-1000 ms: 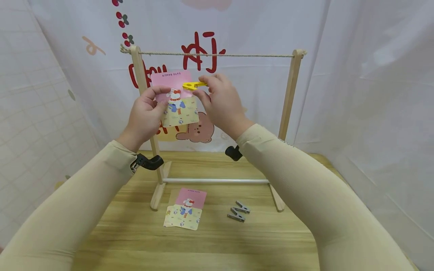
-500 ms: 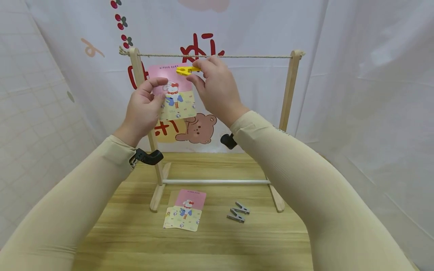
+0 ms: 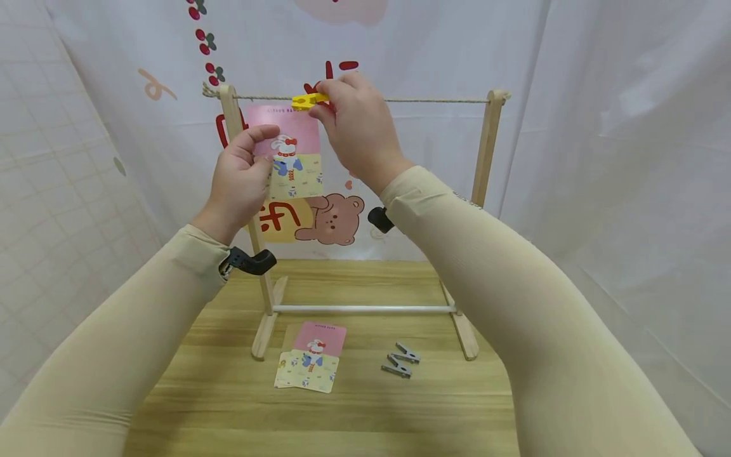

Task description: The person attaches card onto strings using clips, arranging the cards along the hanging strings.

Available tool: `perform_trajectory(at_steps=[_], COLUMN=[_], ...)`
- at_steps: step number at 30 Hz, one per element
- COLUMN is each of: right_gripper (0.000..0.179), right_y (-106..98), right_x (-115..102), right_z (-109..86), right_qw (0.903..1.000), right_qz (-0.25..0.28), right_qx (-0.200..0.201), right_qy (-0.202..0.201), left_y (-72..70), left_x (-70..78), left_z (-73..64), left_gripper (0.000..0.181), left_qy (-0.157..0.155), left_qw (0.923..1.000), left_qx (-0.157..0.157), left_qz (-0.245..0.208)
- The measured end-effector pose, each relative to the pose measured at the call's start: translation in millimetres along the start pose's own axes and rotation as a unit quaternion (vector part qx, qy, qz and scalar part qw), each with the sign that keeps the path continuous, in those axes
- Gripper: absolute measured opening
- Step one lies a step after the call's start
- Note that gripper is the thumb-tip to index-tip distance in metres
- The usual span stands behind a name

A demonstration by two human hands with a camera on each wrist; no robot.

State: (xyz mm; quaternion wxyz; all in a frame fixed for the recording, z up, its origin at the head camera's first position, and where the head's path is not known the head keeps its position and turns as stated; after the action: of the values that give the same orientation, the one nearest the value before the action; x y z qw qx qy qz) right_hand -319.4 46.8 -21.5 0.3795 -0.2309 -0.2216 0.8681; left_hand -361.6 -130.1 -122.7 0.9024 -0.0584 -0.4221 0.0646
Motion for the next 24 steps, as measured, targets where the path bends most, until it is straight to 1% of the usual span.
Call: perform_trajectory(at_steps=[8, 15, 18, 21, 24], right_gripper=[0.035, 0.036, 0.035, 0.035, 0.036], right_y=[1.4, 8.6, 11.2, 11.7, 12.3], right_x=[-3.8, -8.8, -10.2, -11.7, -13.1], right_z=[11.9, 19.1, 20.8, 22.5, 24.2], right_qw=[0.9995, 0.9978, 0.9967, 0.9962, 0.9961], right_qz=[-0.027, -0.051, -0.065, -0.072, -0.074], right_qx=[-0.017, -0.040, -0.049, -0.048, -0.045], right_qy=[0.009, 0.013, 0.005, -0.009, -0.018], left_y=[-1.2, -0.5, -0.1, -0.6, -0.9], left_x=[1.8, 4.0, 5.4, 6.3, 6.1], left_z=[1.3, 2.7, 2.8, 3.0, 3.4], left_gripper=[0.036, 0.036, 0.036, 0.036, 0.035], left_qy=[0.002, 0.001, 0.004, 0.006, 0.005], left_qw=[0.9999, 0.9997, 0.9994, 0.9990, 0.9989], left_qx=[0.011, 0.021, 0.028, 0.035, 0.041], left_qz=[0.003, 0.010, 0.020, 0.028, 0.022])
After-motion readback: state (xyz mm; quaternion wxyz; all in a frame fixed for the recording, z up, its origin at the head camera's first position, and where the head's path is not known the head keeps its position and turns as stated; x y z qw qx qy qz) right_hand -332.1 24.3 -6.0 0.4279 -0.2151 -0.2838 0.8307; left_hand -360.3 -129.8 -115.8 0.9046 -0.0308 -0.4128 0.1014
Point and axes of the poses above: each hand's wrist, its own z-axis towards the middle knuckle, its own y-axis out of the palm, x = y × z, the point moved 10 cm from there along z, towards the middle knuckle, and after that the axes turned 6 degrees about y, right-handed, at the moved point
